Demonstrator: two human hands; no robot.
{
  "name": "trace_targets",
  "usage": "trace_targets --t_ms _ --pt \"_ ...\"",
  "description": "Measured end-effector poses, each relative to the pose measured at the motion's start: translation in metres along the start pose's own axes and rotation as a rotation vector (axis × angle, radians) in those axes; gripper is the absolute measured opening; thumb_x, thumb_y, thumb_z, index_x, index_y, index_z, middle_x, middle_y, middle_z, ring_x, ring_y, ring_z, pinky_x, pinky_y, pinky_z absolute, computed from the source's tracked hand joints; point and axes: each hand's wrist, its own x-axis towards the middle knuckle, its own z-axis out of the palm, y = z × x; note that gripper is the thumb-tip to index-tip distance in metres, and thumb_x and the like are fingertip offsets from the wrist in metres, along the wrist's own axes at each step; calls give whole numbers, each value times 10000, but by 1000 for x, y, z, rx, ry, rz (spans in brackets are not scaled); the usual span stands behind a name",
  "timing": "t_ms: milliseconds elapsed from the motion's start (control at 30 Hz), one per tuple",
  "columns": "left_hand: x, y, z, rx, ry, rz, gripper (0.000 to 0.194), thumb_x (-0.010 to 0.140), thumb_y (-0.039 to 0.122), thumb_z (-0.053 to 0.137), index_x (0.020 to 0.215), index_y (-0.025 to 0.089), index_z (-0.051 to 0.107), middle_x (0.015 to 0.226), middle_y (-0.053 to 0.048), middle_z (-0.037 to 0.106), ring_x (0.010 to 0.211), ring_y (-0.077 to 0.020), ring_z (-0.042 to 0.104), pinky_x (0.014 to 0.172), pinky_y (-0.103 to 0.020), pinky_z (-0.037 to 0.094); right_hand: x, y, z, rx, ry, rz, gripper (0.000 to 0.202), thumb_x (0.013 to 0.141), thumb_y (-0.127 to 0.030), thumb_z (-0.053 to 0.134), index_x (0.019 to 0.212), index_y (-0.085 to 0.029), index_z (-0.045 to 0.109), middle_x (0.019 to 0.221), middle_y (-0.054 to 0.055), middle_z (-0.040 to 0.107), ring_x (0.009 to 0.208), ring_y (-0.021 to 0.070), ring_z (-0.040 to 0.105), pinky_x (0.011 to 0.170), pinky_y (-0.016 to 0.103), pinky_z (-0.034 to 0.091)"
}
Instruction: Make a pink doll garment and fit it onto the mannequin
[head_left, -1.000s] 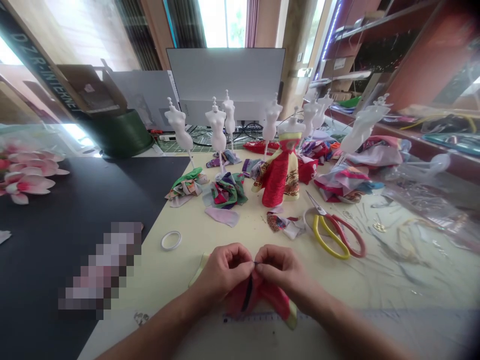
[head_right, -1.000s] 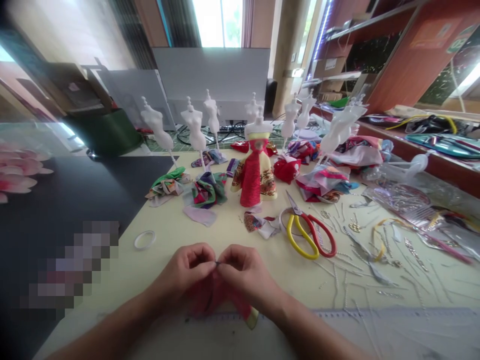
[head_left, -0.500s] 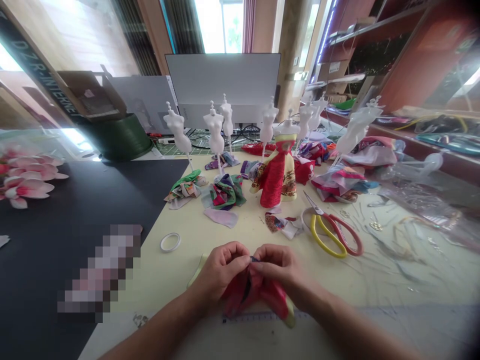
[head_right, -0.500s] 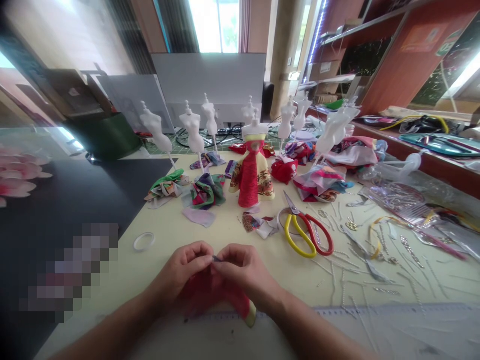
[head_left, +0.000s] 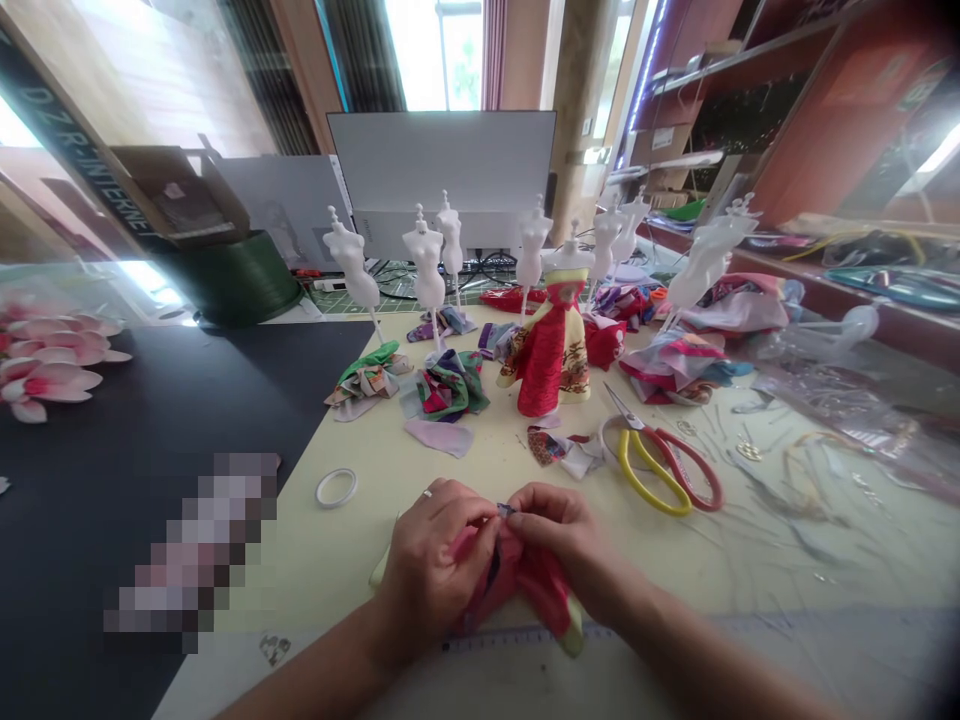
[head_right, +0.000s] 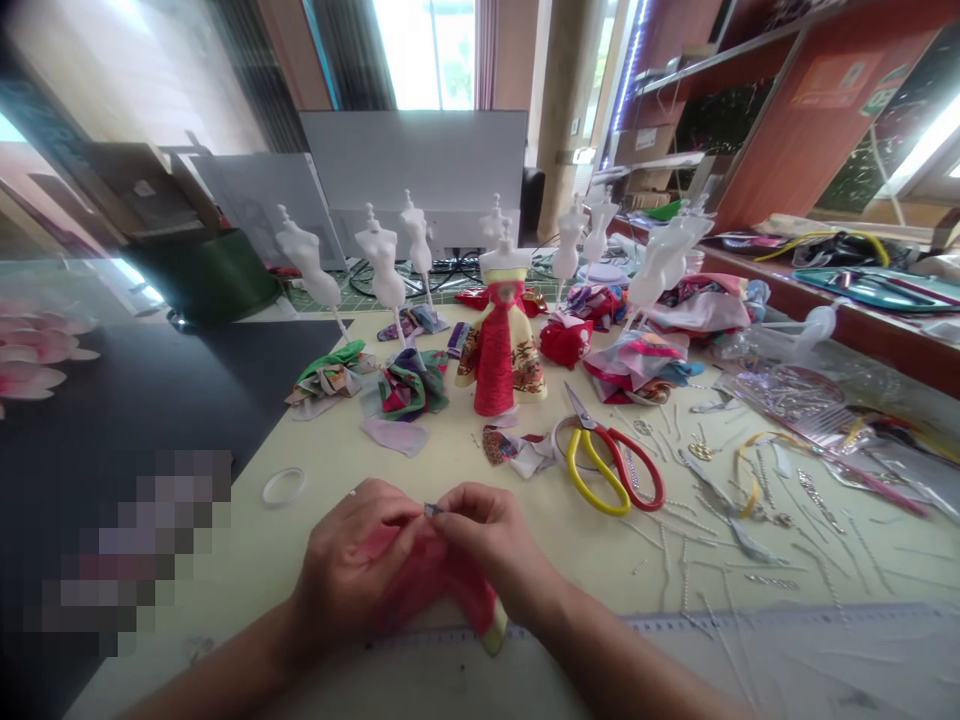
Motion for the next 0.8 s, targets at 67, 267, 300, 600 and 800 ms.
trace_targets --t_ms 67,267,300,600,800 --pt "-2 -2 1 70 2 65 104 786 107 573 830 181 631 770 -57 633 758 -176 567 709 -278 455 0 0 0 8 -3 0 147 697 -298 714 719 -169 646 659 -8 614 580 89 534 553 202 401" --pt "-2 -2 -1 161 7 139 112 783 90 578 837 174 629 774 -62 633 765 -183 555 712 -293 460 0 1 0 -12 25 -22 152 693 -297 718 709 -169 637 653 -4 618 585 89 528 549 200 392" --pt "-2 -3 -1 156 17 159 114 781 87 582 840 172 631 769 -59 632 754 -180 551 698 -290 461 0 1 0 -17 21 -25 156 696 -302 715 712 -168 637 657 -2 619 589 91 529 551 202 394" --pt "-3 -7 6 133 69 242 135 767 66 605 870 144 642 765 -62 630 720 -170 534 649 -291 460 0 1 1 -130 48 -68 189 707 -347 697 711 -171 628 648 6 614 598 116 531 551 229 407" --pt "-2 -8 6 105 58 214 143 768 61 605 875 151 634 768 -53 631 718 -163 538 655 -291 460 -1 1 1 -156 44 -60 168 715 -336 682 711 -176 628 651 9 624 605 125 544 571 244 415"
